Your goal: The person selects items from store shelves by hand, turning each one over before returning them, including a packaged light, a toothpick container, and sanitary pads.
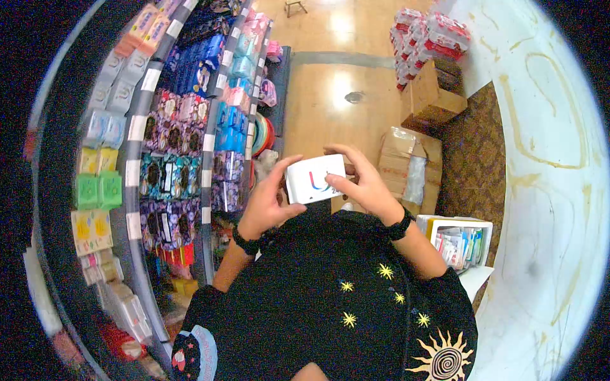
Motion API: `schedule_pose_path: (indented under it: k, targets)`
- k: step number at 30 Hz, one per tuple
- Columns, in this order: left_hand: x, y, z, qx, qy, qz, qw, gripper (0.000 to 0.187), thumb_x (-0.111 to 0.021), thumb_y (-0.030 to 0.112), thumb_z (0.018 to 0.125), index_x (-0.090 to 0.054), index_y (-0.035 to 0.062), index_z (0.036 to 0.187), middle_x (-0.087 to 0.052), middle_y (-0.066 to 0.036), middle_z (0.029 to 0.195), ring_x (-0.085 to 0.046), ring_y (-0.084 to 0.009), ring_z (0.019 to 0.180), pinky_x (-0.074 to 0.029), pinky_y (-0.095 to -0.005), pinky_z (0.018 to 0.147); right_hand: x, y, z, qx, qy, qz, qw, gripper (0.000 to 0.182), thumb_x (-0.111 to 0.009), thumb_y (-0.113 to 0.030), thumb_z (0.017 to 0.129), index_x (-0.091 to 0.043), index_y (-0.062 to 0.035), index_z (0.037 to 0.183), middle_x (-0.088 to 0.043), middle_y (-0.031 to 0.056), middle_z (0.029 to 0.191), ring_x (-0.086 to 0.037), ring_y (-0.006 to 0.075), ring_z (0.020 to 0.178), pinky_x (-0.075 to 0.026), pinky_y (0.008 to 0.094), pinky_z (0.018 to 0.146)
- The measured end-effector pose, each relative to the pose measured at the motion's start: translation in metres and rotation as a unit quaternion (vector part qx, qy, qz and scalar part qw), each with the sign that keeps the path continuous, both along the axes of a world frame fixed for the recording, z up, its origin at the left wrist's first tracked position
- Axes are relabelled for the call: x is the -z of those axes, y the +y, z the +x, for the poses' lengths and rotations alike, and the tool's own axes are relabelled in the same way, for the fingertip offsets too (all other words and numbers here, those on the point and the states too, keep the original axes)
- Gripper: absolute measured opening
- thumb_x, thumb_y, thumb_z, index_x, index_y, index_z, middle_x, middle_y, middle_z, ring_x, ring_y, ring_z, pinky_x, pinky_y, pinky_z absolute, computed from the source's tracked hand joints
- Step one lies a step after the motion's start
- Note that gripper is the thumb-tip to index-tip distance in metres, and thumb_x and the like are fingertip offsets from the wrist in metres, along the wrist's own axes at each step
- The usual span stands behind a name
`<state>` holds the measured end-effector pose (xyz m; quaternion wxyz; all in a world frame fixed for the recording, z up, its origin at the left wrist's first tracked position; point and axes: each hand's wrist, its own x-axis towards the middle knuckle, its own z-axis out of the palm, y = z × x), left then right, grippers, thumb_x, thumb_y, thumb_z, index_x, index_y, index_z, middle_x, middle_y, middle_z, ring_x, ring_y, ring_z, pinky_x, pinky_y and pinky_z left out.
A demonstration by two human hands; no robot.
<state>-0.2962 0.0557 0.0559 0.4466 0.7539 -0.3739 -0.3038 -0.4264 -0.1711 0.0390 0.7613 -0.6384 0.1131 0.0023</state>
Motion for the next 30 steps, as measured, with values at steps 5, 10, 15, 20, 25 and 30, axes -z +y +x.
schedule_pose_path:
  k: [5, 10, 15, 20, 25, 30]
  targets:
    - [0.024, -0.032, 0.055, -0.034, 0.044, 0.039, 0.998, 0.062, -0.073, 0.048, 0.087, -0.063, -0.0026, 0.121, -0.07, -0.016, 0.091, -0.069, -0.0254, 0.081, -0.053, -0.0367, 0.074, 0.0, -0.026, 0.036, 0.003, -0.017, 0.094, 0.995, 0.062, -0.063, -0.027, 0.101, -0.036, -0.0047, 0.153, -0.047, 0.0123, 0.141, -0.064, 0.0159, 0.095, -0.055, 0.0291, 0.07]
    - [0.026, -0.066, 0.121, -0.005, -0.027, -0.045, 0.999, 0.047, -0.064, 0.042, 0.094, -0.071, -0.0022, 0.108, -0.071, -0.013, 0.077, -0.066, -0.0223, 0.063, -0.05, -0.0341, 0.06, -0.007, -0.047, 0.101, 0.027, 0.016, 0.01, 0.999, 0.061, -0.062, -0.026, 0.101, -0.037, -0.0038, 0.152, -0.047, 0.0123, 0.143, -0.063, 0.0173, 0.103, -0.055, 0.0308, 0.077]
    - [0.017, -0.089, 0.192, 0.056, -0.042, -0.111, 0.991, 0.064, -0.077, 0.024, 0.084, -0.053, 0.0068, 0.141, -0.064, -0.016, 0.122, -0.068, -0.0278, 0.103, -0.056, -0.0359, 0.08, -0.015, -0.062, 0.162, 0.052, -0.045, -0.081, 0.994, 0.074, -0.076, -0.016, 0.089, -0.038, -0.0046, 0.152, -0.052, 0.0127, 0.143, -0.055, 0.0225, 0.129, -0.046, 0.0383, 0.108]
    - [0.008, -0.098, 0.23, 0.067, 0.008, -0.128, 0.989, 0.078, -0.073, 0.019, 0.091, -0.032, 0.0109, 0.157, -0.045, -0.016, 0.151, -0.052, -0.029, 0.134, -0.05, -0.0382, 0.103, -0.03, -0.066, 0.214, 0.078, 0.014, -0.056, 0.995, 0.084, -0.088, -0.014, 0.076, -0.046, -0.007, 0.148, -0.049, 0.0101, 0.145, -0.052, 0.0239, 0.133, -0.053, 0.0396, 0.101]
    - [0.029, -0.12, 0.251, -0.061, 0.053, -0.198, 0.977, 0.053, -0.035, 0.037, 0.112, -0.031, 0.0119, 0.16, -0.054, -0.018, 0.144, -0.056, -0.0296, 0.127, -0.042, -0.0379, 0.108, -0.041, -0.092, 0.256, -0.043, -0.105, -0.135, 0.984, 0.087, -0.09, -0.017, 0.072, -0.047, -0.0091, 0.148, -0.039, 0.0102, 0.15, -0.048, 0.0238, 0.131, -0.054, 0.0378, 0.098]
    - [0.026, -0.144, 0.28, -0.086, 0.012, -0.15, 0.985, 0.046, -0.041, 0.029, 0.111, -0.044, 0.0113, 0.154, -0.056, -0.019, 0.138, -0.057, -0.0309, 0.123, -0.044, -0.0387, 0.105, -0.027, -0.126, 0.303, -0.071, -0.118, -0.288, 0.948, 0.091, -0.085, -0.018, 0.065, -0.048, -0.0052, 0.147, -0.054, 0.0133, 0.141, -0.047, 0.0252, 0.132, -0.047, 0.0383, 0.102]
